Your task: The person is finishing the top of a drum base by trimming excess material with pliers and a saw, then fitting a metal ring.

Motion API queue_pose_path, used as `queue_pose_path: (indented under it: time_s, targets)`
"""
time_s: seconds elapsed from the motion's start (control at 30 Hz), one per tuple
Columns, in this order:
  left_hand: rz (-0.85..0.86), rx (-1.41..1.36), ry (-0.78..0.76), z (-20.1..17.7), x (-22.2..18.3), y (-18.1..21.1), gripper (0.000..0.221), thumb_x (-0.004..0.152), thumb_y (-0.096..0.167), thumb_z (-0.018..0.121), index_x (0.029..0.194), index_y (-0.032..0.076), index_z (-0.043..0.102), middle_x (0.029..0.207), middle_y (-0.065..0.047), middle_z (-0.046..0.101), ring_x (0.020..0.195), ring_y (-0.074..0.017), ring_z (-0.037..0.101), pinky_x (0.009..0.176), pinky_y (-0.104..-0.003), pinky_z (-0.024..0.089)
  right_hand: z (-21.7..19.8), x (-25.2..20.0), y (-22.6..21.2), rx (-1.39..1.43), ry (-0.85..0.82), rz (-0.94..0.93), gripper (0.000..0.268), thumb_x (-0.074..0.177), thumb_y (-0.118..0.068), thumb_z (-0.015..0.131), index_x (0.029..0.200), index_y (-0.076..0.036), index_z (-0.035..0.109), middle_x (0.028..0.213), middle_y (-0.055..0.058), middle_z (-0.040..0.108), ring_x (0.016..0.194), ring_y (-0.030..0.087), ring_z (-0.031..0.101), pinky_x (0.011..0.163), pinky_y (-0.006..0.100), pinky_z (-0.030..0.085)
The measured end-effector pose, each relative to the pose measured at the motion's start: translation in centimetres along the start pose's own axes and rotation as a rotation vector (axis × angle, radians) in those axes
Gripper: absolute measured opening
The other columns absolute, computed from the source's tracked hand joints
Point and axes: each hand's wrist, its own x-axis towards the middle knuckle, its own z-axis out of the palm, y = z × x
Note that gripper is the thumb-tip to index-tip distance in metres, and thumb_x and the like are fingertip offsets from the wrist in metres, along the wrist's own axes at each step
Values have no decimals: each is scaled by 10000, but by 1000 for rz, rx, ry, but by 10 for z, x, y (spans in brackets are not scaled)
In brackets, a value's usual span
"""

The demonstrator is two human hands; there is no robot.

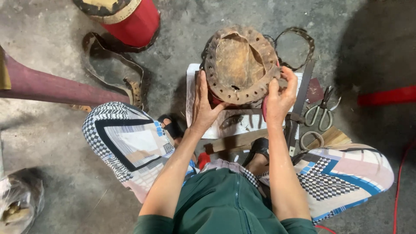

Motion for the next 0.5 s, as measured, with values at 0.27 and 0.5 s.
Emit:
queue_pose_path:
  time_s: [0.27,0.5]
  targets:
    - [-52,-56,-7,0,-4,2,1230,746,267,954,1670,148,150,1686,-237,173,1550,-424,209,1259,-503,232,-1,-7,18,163,-48,188,323,1034,-289,605,1331,-161,591,1278,115,615,1074,224,604,812,310,544]
    - [-138,-256,91,4,-17,2,970,885,210,848,1647,129,254,1666,-168,296,1530,-315,297,1249,-425,272,0,-8,55,518,5,589,292,1046,-399,540,1270,-218,588,1256,52,621,920,158,716,711,235,595]
